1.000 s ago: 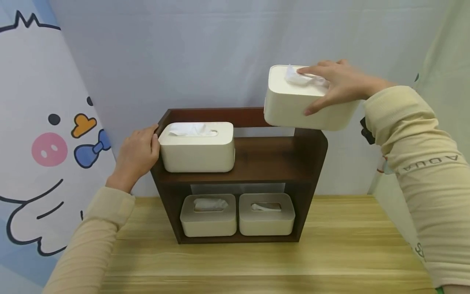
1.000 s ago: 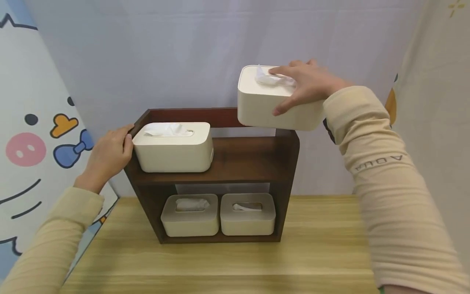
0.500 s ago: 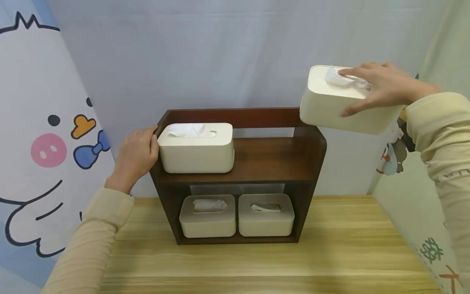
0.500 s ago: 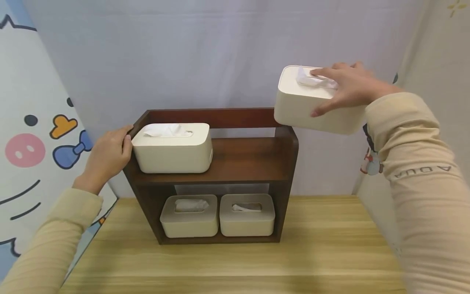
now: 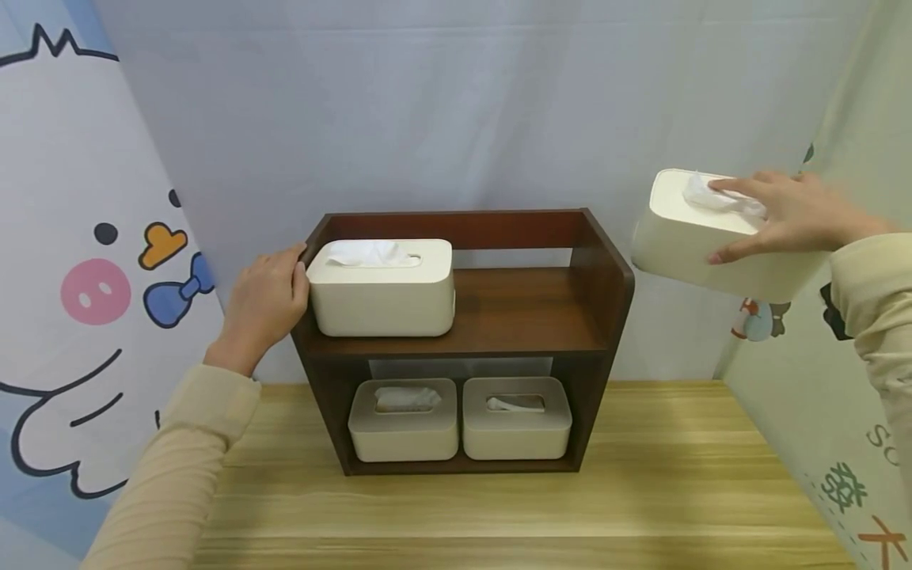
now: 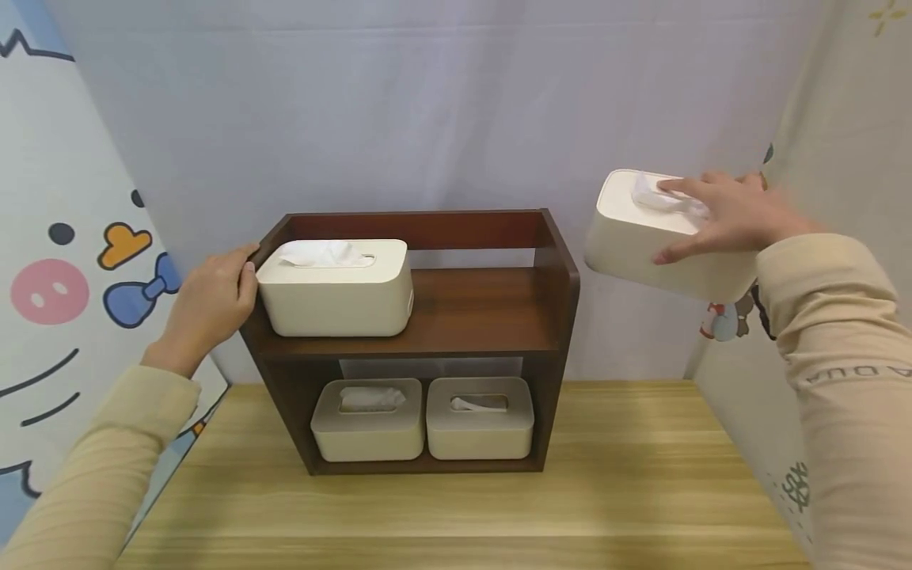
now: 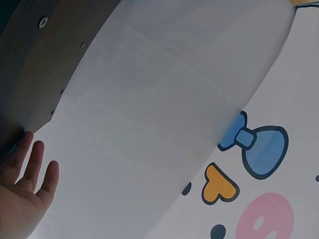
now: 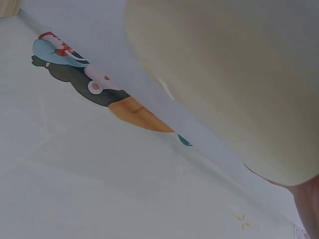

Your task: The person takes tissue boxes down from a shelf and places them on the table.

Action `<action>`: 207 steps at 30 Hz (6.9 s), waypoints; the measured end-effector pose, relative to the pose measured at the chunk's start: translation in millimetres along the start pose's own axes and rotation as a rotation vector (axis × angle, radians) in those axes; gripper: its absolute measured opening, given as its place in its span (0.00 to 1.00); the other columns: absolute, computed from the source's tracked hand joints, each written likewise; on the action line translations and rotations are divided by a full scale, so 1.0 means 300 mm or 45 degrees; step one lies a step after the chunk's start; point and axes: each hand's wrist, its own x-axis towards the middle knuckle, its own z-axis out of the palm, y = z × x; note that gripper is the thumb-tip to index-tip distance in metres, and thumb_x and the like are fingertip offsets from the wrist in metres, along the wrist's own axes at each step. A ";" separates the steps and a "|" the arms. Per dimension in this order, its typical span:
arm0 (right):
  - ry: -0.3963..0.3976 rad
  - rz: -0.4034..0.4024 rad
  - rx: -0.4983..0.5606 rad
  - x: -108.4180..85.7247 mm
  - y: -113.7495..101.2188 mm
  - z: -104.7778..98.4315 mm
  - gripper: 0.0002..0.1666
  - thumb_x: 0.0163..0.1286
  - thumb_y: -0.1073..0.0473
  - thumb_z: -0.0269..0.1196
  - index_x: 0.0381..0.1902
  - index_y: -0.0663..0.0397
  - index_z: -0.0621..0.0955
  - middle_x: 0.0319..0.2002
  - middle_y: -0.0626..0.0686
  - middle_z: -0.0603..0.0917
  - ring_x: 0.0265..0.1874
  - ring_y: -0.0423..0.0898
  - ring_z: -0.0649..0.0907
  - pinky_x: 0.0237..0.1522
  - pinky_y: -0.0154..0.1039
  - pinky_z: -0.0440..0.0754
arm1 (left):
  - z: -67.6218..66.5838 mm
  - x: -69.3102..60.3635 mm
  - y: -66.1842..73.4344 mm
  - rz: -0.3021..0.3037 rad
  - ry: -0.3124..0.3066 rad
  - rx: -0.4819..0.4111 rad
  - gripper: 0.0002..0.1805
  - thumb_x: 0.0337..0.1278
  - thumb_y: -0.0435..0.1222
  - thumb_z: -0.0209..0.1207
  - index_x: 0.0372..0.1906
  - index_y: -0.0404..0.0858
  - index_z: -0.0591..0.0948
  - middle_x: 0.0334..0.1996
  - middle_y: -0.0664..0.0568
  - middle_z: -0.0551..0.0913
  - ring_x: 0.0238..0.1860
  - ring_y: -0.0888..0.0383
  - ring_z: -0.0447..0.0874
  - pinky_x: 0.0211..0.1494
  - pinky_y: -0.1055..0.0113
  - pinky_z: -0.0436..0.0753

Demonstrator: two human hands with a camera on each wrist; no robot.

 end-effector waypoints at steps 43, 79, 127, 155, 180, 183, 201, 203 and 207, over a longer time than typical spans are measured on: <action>-0.023 -0.061 0.143 -0.173 -0.078 0.853 0.58 0.35 0.23 0.64 0.63 0.41 0.65 0.60 0.71 0.65 0.51 0.77 0.67 0.45 0.75 0.62 | 0.008 0.003 -0.002 0.013 0.039 0.009 0.22 0.65 0.37 0.40 0.56 0.29 0.73 0.50 0.34 0.78 0.45 0.35 0.76 0.46 0.40 0.73; 0.009 0.011 0.287 -0.226 -0.136 1.117 0.56 0.32 0.29 0.69 0.61 0.42 0.66 0.61 0.75 0.62 0.54 0.77 0.63 0.44 0.78 0.56 | 0.006 0.004 -0.003 0.014 0.046 0.005 0.21 0.65 0.36 0.41 0.56 0.29 0.73 0.49 0.34 0.78 0.45 0.36 0.76 0.46 0.42 0.74; 0.117 0.032 0.066 -0.153 -0.154 0.904 0.33 0.50 0.60 0.66 0.55 0.67 0.72 0.51 0.71 0.73 0.46 0.72 0.72 0.39 0.67 0.70 | 0.000 0.000 0.009 -0.013 -0.012 -0.024 0.22 0.66 0.37 0.39 0.58 0.30 0.71 0.52 0.34 0.77 0.47 0.36 0.75 0.49 0.42 0.73; 0.258 -0.013 -0.003 -0.044 -0.227 0.376 0.31 0.61 0.57 0.57 0.61 0.63 0.67 0.57 0.68 0.70 0.50 0.72 0.69 0.43 0.67 0.67 | -0.004 -0.003 0.008 -0.028 -0.041 -0.035 0.23 0.67 0.38 0.38 0.59 0.29 0.70 0.53 0.34 0.75 0.50 0.36 0.73 0.51 0.42 0.72; 0.431 -0.196 -0.073 0.067 -0.425 0.179 0.27 0.68 0.53 0.52 0.62 0.59 0.67 0.57 0.64 0.71 0.54 0.68 0.69 0.51 0.66 0.64 | -0.006 0.000 0.005 -0.007 0.001 -0.021 0.22 0.66 0.37 0.39 0.58 0.29 0.71 0.51 0.33 0.77 0.46 0.35 0.75 0.48 0.41 0.73; 0.453 -0.232 -0.092 0.085 -0.465 0.184 0.28 0.67 0.52 0.53 0.61 0.59 0.68 0.57 0.64 0.72 0.54 0.66 0.70 0.52 0.65 0.65 | -0.004 0.000 0.006 -0.003 0.001 -0.017 0.22 0.66 0.37 0.39 0.58 0.29 0.71 0.52 0.34 0.77 0.46 0.35 0.75 0.48 0.42 0.73; 0.385 -0.374 0.051 0.182 -0.716 0.225 0.34 0.66 0.41 0.52 0.64 0.53 0.67 0.61 0.57 0.70 0.58 0.60 0.69 0.56 0.59 0.64 | -0.001 0.003 0.011 -0.004 -0.005 -0.032 0.22 0.67 0.36 0.38 0.58 0.29 0.72 0.52 0.34 0.77 0.46 0.35 0.75 0.47 0.41 0.73; 0.363 -0.387 0.059 0.191 -0.745 0.232 0.35 0.66 0.40 0.51 0.64 0.53 0.66 0.61 0.56 0.70 0.59 0.59 0.68 0.57 0.58 0.64 | -0.002 0.003 0.013 -0.001 -0.004 -0.038 0.22 0.67 0.36 0.38 0.58 0.29 0.72 0.51 0.34 0.77 0.46 0.34 0.75 0.47 0.41 0.73; 0.325 -0.420 0.056 0.214 -0.801 0.248 0.36 0.66 0.38 0.50 0.65 0.52 0.65 0.62 0.55 0.69 0.60 0.58 0.68 0.58 0.57 0.64 | -0.003 0.004 0.014 -0.005 -0.004 -0.043 0.22 0.67 0.35 0.38 0.58 0.28 0.72 0.51 0.33 0.77 0.46 0.34 0.75 0.48 0.41 0.73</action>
